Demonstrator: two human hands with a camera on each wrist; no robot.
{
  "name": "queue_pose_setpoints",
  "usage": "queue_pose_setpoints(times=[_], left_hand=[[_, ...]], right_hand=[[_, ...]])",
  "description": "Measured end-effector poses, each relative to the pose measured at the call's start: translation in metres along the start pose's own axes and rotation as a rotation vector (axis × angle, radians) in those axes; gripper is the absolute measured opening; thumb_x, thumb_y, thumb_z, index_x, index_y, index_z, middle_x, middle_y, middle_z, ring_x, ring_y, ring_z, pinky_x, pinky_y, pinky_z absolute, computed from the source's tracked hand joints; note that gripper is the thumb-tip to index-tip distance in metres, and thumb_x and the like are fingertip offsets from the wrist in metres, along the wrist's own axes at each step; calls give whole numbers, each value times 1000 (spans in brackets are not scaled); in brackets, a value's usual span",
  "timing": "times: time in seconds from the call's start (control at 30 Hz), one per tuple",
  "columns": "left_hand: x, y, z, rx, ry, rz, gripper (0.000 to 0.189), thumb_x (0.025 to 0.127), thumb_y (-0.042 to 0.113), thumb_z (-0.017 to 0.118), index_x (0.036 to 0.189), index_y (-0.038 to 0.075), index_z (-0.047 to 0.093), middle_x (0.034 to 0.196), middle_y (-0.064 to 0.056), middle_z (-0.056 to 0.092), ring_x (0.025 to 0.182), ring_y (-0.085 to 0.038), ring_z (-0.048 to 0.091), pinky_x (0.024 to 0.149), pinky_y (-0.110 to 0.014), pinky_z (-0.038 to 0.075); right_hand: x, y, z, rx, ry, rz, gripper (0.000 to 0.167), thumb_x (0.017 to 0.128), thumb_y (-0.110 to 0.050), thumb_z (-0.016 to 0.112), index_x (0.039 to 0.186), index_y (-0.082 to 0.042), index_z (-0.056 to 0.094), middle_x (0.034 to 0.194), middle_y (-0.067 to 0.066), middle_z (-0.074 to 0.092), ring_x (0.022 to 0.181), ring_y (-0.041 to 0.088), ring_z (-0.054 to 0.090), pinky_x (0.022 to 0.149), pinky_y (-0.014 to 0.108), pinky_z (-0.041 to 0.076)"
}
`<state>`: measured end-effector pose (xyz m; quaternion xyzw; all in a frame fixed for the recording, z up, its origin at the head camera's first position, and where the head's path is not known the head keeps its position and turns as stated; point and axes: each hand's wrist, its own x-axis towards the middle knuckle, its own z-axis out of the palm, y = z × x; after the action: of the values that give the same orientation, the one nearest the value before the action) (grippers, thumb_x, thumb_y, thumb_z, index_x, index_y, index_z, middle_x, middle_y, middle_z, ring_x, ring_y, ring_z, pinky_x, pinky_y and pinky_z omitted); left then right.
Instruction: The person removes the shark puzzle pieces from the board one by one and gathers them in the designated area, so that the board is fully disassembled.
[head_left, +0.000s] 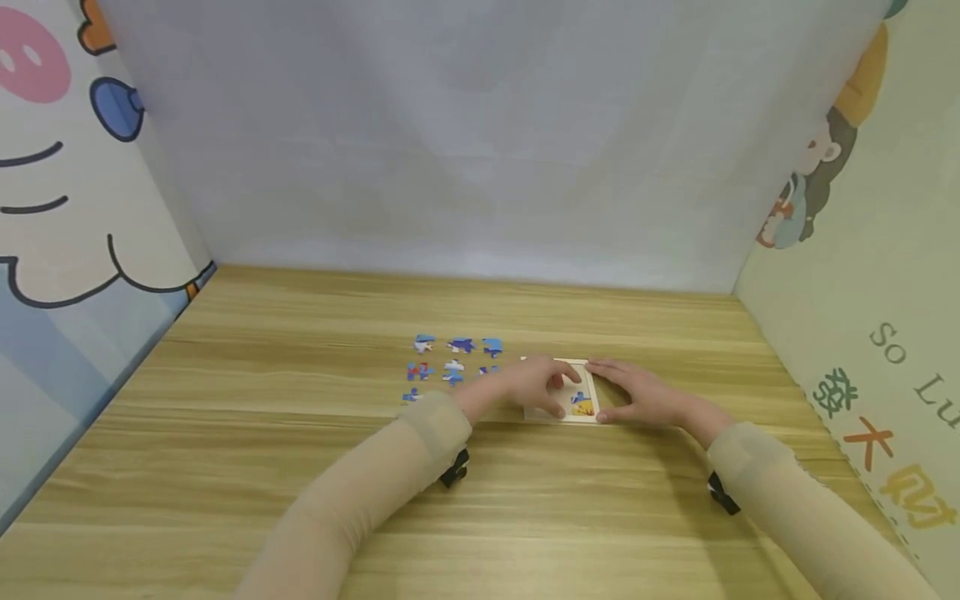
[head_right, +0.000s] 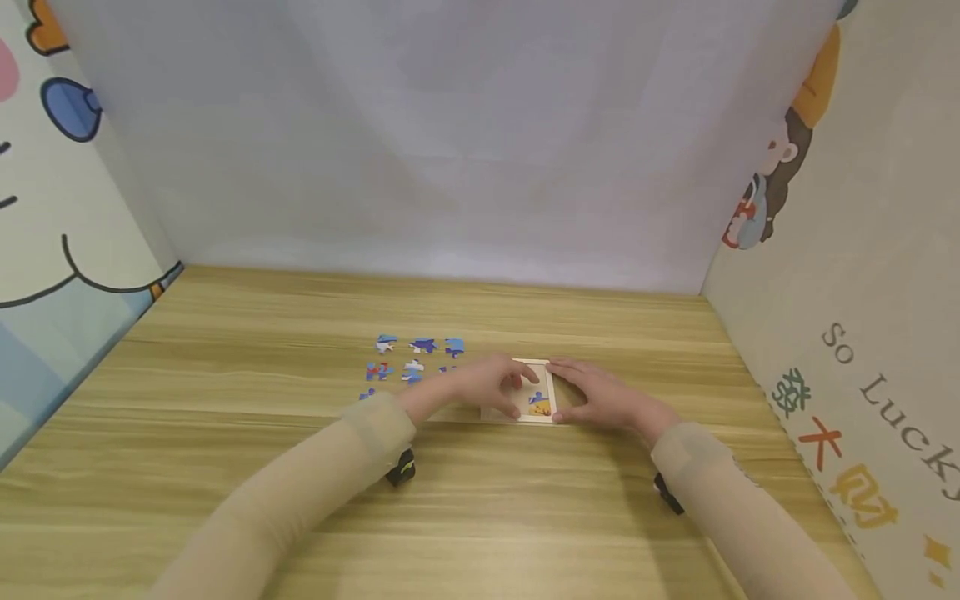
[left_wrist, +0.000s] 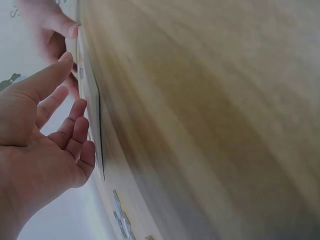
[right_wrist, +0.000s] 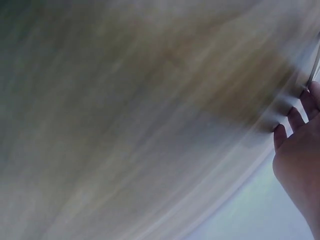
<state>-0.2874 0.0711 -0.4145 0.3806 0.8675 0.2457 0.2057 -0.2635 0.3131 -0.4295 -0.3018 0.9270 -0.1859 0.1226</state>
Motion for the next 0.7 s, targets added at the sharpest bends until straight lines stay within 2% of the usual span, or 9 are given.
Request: queue_pose_setpoints(times=[0.17,0.4,0.53,0.7], left_hand=[[3,3,2,77,-33,-12,58,80,23,76,134,19,53,117,-6,58,106,-15,51,93,-28,42],[6,4,2,170,-71,15,54,82,25,74,132,22,55,117,-7,59,107,-16,49,93,-31,41],[7,4,1,157,-80,7,54,81,25,75,131,22,55,118,-7,59,108,-16,49,94,-31,40],[8,3,0,69,-71,-15,54,80,20,76,130,20,55,118,-7,57,108,-17,50,94,-30,41]], right_hand=[[0,1,1,-13,5,-1,83,83,-49,66,146,-8,33,150,16,31,136,41,27,106,61,24],[1,4,3,-45,15,-17,83,83,-50,66,146,-8,33,149,17,33,136,41,29,106,61,24],[1,4,3,-48,16,-19,83,83,-51,65,146,-7,32,149,17,33,136,41,29,106,61,24],[1,3,1,-37,16,-19,82,84,-49,66,147,-8,32,149,17,32,136,41,29,106,61,24]])
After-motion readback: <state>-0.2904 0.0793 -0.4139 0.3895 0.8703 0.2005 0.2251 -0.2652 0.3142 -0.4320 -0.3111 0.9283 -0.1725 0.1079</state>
